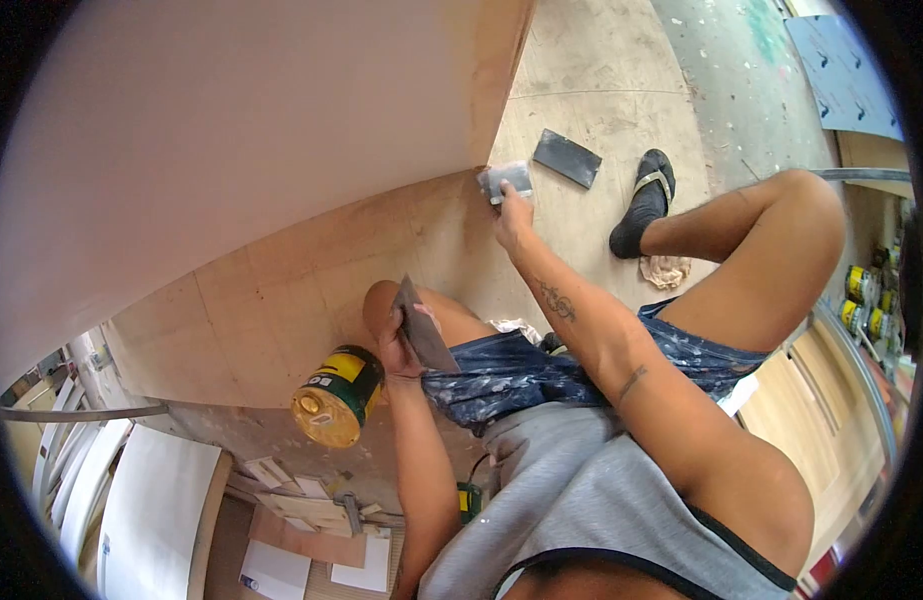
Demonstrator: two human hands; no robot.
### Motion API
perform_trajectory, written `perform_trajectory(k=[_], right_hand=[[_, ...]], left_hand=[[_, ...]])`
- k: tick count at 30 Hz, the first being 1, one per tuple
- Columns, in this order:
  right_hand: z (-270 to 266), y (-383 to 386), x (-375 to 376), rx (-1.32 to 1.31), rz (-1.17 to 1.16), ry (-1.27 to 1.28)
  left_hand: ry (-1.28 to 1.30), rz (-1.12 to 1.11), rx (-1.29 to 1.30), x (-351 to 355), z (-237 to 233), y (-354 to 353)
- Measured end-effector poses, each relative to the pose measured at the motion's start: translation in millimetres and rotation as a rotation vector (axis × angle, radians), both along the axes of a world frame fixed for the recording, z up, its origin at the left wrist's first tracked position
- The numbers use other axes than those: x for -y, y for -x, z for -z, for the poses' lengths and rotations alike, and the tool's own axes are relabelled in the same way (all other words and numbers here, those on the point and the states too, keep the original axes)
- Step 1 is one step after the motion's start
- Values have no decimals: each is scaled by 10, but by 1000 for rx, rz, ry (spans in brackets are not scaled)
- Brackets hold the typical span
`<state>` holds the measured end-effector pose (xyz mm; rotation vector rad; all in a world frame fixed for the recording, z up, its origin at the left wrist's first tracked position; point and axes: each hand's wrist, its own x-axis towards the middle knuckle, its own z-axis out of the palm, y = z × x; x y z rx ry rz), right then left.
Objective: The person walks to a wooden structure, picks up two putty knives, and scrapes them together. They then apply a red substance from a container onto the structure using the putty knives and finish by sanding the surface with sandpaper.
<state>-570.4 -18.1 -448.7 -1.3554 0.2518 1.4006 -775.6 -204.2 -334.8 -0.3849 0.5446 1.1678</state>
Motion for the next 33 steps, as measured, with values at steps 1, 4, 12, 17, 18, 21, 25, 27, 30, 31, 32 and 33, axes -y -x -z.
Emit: perform_trajectory(k=[1,4,12,17,18,21,25,27,30,31,32,33], right_hand=[[34,-5,-10,12,-14,-10],[164,1,-30,67,-42,-53],[-130,19,-199,122,-57,1],[-227,-153,9,27,16,-12],[-130,-199,87,81,-12,22],[-196,-205,205,91,-50,95],[-232,-203,267,257,-97,55],[-396,-267,349,324,-157,91],[-962,-513,597,588,-522,-37],[-1250,-566,696,589,-518,-38],[-1559,-615,768,806,-653,-228],[-1783,-669,817,1024,-786,-425]], left_hand=[[-13,-5,15,7,17,1],[-46,0,32,19,55,12],[-153,0,74,61,133,47],[-190,-13,83,51,73,45],[-197,-12,86,12,62,30],[-150,-45,96,15,39,15],[-34,100,-136,-189,-186,-133],[-49,205,-290,-384,-357,-337],[39,180,-365,-604,-412,-799],[51,118,-326,-661,-399,-961],[53,52,-283,-718,-391,-1099],[41,48,-276,-745,-367,-1194]])
